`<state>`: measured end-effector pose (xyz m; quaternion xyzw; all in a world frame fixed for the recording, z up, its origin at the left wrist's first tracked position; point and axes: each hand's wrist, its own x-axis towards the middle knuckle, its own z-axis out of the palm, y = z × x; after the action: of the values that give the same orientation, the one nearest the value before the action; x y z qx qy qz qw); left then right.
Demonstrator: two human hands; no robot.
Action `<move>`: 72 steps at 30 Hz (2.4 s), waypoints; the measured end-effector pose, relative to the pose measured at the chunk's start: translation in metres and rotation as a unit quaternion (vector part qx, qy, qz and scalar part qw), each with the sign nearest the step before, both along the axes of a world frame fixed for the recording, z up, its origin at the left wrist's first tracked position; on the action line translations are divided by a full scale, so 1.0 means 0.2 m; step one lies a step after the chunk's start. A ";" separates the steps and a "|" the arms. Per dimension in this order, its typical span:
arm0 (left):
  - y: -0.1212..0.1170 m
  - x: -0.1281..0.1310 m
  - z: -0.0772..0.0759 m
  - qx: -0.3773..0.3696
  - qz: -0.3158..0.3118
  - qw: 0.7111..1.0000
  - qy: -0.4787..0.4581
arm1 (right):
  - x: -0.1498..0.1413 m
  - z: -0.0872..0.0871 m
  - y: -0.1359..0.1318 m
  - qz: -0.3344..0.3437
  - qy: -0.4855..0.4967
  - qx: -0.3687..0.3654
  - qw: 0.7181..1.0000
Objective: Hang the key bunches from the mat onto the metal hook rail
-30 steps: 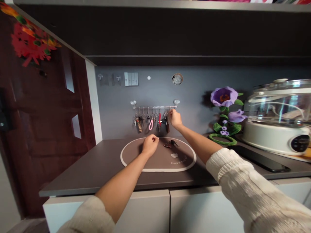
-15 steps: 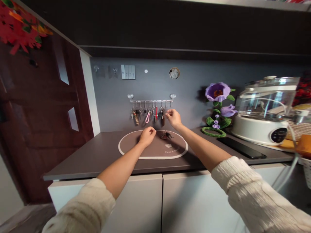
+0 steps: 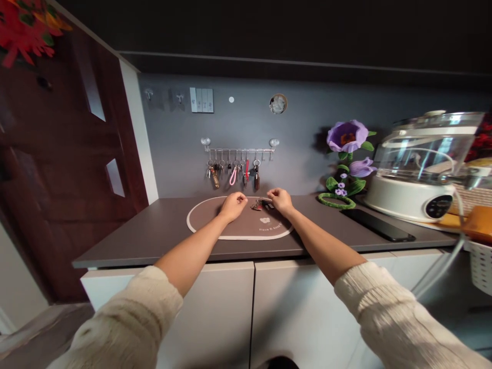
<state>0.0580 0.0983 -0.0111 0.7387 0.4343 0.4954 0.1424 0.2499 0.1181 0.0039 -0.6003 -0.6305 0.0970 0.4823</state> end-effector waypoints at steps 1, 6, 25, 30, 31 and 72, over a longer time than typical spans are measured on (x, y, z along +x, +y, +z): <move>0.00 0.00 0.00 -0.001 0.001 1.000 0.008 | 0.00 -0.01 0.01 -0.003 -0.019 -0.012 1.000; -0.02 0.00 0.02 -0.008 0.002 0.999 0.033 | -0.01 -0.02 0.06 -0.007 -0.129 -0.057 0.990; -0.02 0.00 0.02 -0.010 -0.002 0.997 0.083 | -0.03 -0.03 0.07 0.010 -0.155 -0.048 0.987; -0.02 0.00 0.01 -0.012 0.000 0.997 0.078 | -0.01 -0.04 0.08 0.023 -0.091 -0.028 0.995; -0.02 0.00 0.01 -0.013 0.000 0.997 0.077 | -0.01 -0.04 0.08 0.028 -0.075 -0.021 0.997; 0.04 0.02 -0.04 -0.022 -0.018 0.999 0.044 | 0.03 0.11 0.02 0.119 0.199 0.112 0.966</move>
<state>0.0612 0.1056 -0.0193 0.7643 0.4379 0.4497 0.1481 0.2557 0.1222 0.0266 -0.4317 -0.5954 0.2001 0.6474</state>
